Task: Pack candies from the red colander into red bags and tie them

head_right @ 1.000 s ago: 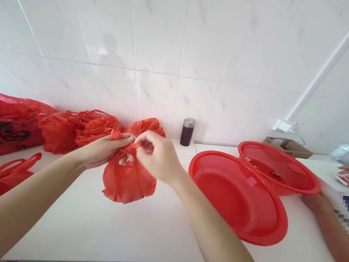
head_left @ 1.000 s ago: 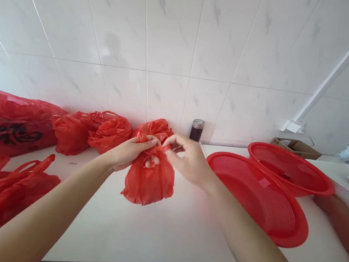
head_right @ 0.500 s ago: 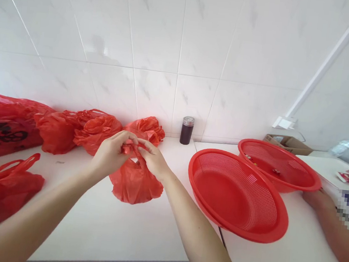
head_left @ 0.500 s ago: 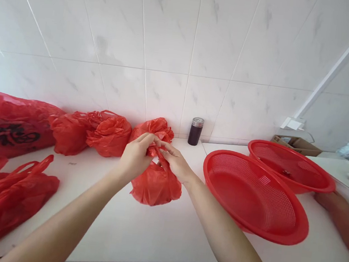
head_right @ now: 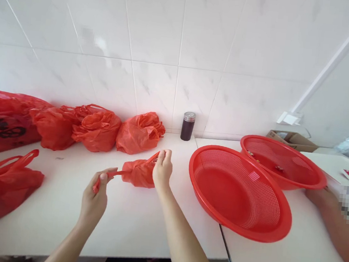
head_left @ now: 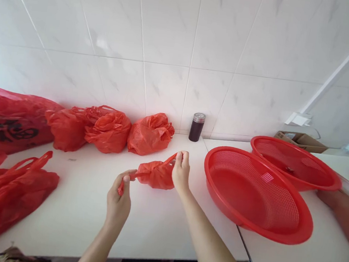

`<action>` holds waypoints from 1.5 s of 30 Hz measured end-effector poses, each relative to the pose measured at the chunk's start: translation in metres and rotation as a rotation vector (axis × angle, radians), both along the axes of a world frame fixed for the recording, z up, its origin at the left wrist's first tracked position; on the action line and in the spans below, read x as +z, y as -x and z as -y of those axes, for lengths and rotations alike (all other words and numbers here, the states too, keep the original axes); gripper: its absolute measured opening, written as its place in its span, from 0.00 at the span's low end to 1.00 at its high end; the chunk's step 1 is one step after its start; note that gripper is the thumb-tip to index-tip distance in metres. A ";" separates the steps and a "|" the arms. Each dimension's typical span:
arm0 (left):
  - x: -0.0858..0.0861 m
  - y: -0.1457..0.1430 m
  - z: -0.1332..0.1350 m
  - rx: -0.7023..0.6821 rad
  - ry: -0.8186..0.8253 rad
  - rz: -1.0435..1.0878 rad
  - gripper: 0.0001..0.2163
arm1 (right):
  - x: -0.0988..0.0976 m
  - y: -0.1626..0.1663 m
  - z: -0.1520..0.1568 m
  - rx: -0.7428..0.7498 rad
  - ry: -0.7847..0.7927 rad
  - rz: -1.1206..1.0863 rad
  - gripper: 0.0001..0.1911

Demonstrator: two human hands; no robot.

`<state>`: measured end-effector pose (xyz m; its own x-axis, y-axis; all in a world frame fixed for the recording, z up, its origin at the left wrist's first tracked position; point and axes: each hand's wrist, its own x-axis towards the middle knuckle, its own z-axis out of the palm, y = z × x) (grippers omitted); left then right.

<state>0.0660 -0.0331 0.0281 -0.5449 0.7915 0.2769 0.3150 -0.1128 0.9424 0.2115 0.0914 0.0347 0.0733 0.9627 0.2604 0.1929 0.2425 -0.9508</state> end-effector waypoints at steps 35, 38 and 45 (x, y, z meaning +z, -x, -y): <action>-0.059 0.050 -0.115 -0.012 0.721 -0.796 0.21 | -0.083 0.020 -0.057 0.008 0.092 1.018 0.14; -0.063 0.050 -0.117 0.003 0.688 -0.822 0.21 | -0.085 0.023 -0.061 0.004 0.102 1.032 0.14; -0.067 0.050 -0.117 0.039 0.689 -0.796 0.19 | -0.087 0.023 -0.065 -0.047 0.153 0.989 0.13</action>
<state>0.0158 0.0836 -0.0388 -0.4319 0.8997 0.0629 0.8631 0.3921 0.3184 0.1888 0.1565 -0.0526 -0.0700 0.9927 0.0985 0.9200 0.1024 -0.3784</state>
